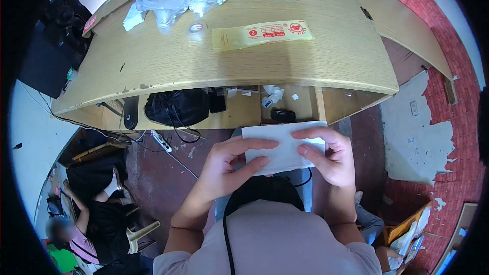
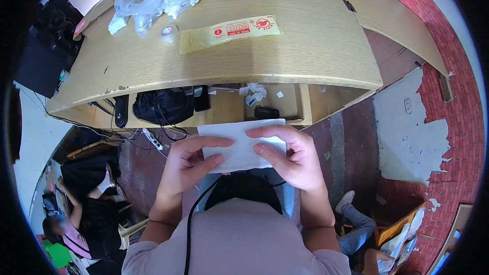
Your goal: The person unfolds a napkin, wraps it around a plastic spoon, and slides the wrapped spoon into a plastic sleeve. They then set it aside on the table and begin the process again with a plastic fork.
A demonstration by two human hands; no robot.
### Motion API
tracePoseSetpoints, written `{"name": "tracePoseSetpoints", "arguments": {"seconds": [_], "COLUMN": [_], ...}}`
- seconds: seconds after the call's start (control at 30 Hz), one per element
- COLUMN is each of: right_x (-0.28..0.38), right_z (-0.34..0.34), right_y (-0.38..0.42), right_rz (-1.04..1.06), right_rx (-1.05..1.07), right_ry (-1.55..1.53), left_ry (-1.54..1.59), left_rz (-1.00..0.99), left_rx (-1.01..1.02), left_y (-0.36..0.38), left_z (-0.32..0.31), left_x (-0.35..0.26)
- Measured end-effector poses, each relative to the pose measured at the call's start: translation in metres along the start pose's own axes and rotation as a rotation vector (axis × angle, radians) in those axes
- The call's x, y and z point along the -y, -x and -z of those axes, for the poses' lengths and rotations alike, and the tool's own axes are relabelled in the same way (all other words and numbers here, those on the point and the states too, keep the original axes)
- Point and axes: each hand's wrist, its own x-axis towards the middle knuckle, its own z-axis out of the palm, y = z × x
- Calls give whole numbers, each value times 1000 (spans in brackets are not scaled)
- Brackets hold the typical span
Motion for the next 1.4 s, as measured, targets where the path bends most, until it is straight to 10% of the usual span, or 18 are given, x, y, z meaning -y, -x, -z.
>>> {"name": "tracePoseSetpoints", "arguments": {"seconds": [0.97,1.13,1.23,1.4], "right_x": [-1,4,4,7], "right_z": [3,10,11,7], "right_y": [0,2,2,3], "right_rz": [5,-32,25,-30], "right_rx": [-21,-60,-46,-83], "right_ry": [-40,-35,44,54], "left_ry": [42,-471,108,881], "left_rz": [50,-524,-688,-755], "left_rx": [-7,-365,142,427], "left_y": [-2,6,8,0], "left_z": [1,6,-1,-52], "left_x": [-8,-36,-52,-70]}}
